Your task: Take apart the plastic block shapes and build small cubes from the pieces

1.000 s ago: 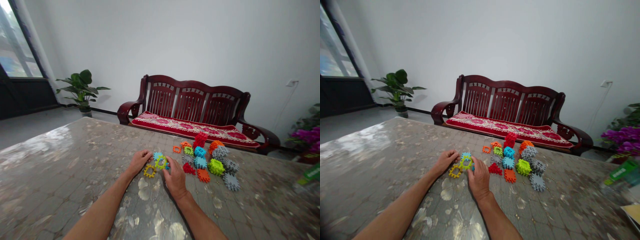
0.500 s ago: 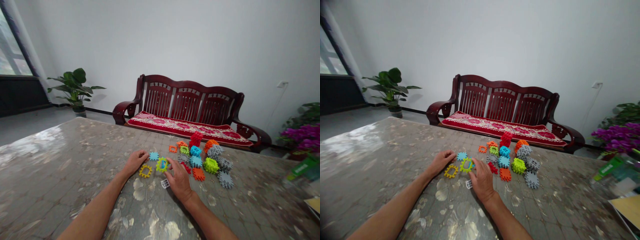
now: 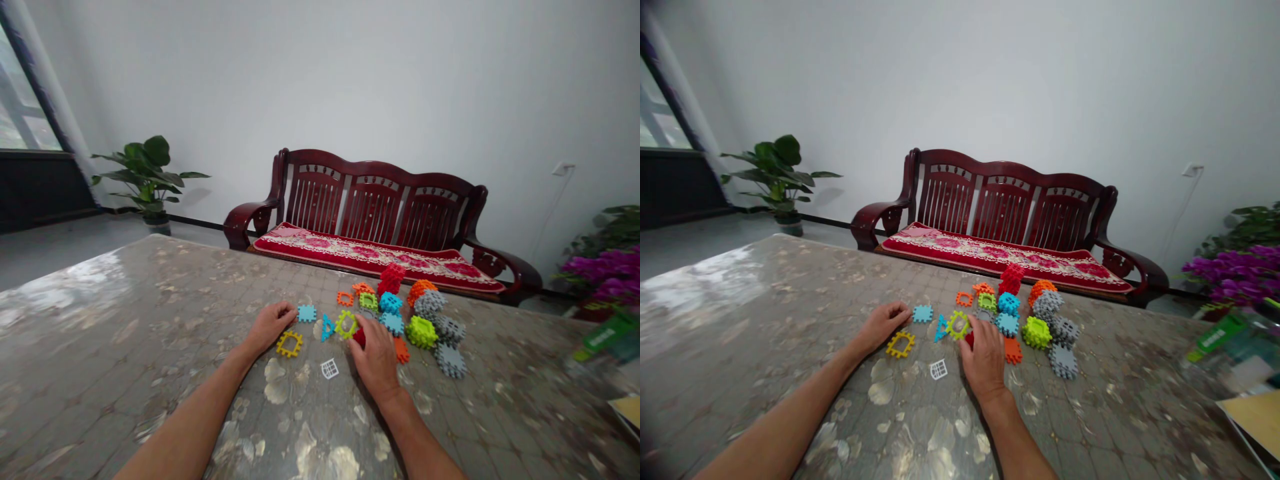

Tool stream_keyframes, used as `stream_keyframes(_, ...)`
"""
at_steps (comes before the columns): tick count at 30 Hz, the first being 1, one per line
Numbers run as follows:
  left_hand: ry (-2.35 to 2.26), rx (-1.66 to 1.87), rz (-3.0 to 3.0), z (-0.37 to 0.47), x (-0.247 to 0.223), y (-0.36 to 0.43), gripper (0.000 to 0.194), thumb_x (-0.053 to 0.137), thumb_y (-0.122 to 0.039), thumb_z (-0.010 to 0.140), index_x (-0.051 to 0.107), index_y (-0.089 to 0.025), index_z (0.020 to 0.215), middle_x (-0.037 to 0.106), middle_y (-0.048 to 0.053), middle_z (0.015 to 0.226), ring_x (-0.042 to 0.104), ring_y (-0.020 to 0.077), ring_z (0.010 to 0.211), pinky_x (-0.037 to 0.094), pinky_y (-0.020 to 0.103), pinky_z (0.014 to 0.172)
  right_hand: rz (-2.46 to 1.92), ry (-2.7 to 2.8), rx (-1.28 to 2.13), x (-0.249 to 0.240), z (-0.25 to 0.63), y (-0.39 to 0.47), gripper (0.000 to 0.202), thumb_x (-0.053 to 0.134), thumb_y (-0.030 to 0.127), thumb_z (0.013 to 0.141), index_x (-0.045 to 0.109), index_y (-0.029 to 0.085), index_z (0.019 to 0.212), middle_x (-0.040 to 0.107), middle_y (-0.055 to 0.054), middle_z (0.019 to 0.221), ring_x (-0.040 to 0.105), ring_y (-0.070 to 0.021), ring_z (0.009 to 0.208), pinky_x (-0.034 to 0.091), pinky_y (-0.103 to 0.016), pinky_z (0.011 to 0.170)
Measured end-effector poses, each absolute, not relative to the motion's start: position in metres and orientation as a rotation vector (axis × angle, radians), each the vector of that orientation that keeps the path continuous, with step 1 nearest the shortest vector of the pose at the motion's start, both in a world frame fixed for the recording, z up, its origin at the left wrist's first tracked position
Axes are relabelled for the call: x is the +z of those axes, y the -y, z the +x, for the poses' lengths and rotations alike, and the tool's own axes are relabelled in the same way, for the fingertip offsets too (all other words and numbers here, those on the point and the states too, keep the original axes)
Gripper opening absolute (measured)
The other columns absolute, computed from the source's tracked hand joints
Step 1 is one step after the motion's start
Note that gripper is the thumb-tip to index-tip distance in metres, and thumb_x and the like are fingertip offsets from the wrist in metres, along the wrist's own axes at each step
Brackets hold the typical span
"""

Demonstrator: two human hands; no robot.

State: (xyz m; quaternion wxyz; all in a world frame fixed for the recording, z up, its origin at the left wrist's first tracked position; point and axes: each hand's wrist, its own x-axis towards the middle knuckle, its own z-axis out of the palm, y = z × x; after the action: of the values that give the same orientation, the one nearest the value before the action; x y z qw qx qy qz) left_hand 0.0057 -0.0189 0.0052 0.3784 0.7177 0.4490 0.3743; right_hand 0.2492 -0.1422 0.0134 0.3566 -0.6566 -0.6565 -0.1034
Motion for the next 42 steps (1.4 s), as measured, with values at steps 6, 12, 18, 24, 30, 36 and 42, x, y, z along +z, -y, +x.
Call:
stream_keyframes(6,-1.157,0.939,1.866,0.005,0.003,0.017,0.029,0.056,-0.044,0.081,0.066,-0.019,0.070,0.064,-0.001,0.061,0.054,0.0153,0.059,0.037,0.025,0.057,-1.757,1.706,-0.338,0.014,0.248,0.140,0.039,0.061,0.018,0.084,0.058,0.019,0.123,0.066,-0.008,0.109,0.054,-0.0257,0.102,0.039,-0.038,0.091)
stream_keyframes(12,-1.166,0.928,1.886,0.006,0.000,0.016,0.030,0.055,-0.044,0.082,0.066,-0.019,0.070,0.062,-0.002,0.059,0.053,0.0150,0.058,0.037,0.025,0.056,-1.828,1.748,-0.395,0.015,0.249,0.136,0.039,0.062,0.018,0.083,0.060,0.020,0.122,0.066,-0.008,0.108,0.053,-0.0266,0.101,0.037,-0.038,0.089)
stream_keyframes(18,-1.173,0.927,1.896,0.007,0.005,0.019,0.030,0.054,-0.043,0.082,0.065,-0.018,0.071,0.063,-0.002,0.062,0.053,0.0145,0.059,0.038,0.025,0.058,-1.853,1.790,-0.433,0.017,0.246,0.133,0.039,0.065,0.022,0.083,0.061,0.021,0.122,0.067,-0.007,0.106,0.053,-0.0263,0.100,0.037,-0.037,0.088)
stream_keyframes(24,-1.175,0.928,1.868,0.008,0.007,0.019,0.030,0.053,-0.043,0.081,0.065,-0.018,0.071,0.064,-0.001,0.063,0.054,0.0144,0.060,0.038,0.025,0.058,-1.851,1.813,-0.452,0.019,0.238,0.127,0.039,0.066,0.024,0.084,0.062,0.021,0.122,0.068,-0.007,0.105,0.054,-0.0269,0.100,0.037,-0.038,0.086)
stream_keyframes(30,-1.193,0.989,1.822,0.007,0.001,0.016,0.031,0.053,-0.045,0.082,0.065,-0.017,0.072,0.063,-0.001,0.063,0.056,0.0150,0.062,0.041,0.025,0.061,-1.777,1.845,-0.403,0.017,0.229,0.122,0.041,0.066,0.027,0.086,0.059,0.021,0.125,0.069,-0.008,0.108,0.055,-0.0268,0.103,0.037,-0.039,0.089)
stream_keyframes(36,-1.213,0.997,1.864,0.007,0.001,0.016,0.030,0.053,-0.043,0.082,0.068,-0.018,0.075,0.068,0.000,0.068,0.060,0.0163,0.067,0.045,0.025,0.062,-1.688,1.871,-0.350,0.018,0.228,0.130,0.023,0.061,0.018,0.088,0.067,0.027,0.108,0.071,-0.003,0.106,0.055,-0.0243,0.103,0.037,-0.039,0.088)
stream_keyframes(42,-1.200,1.051,1.899,0.006,0.002,0.017,0.025,0.053,-0.032,0.079,0.072,-0.019,0.088,0.074,0.002,0.083,0.067,0.0186,0.077,0.052,0.029,0.075,-1.654,1.944,-0.368,0.019,0.217,0.134,0.021,0.060,0.019,0.090,0.067,0.025,0.108,0.071,-0.003,0.110,0.054,-0.0254,0.108,0.036,-0.041,0.094)
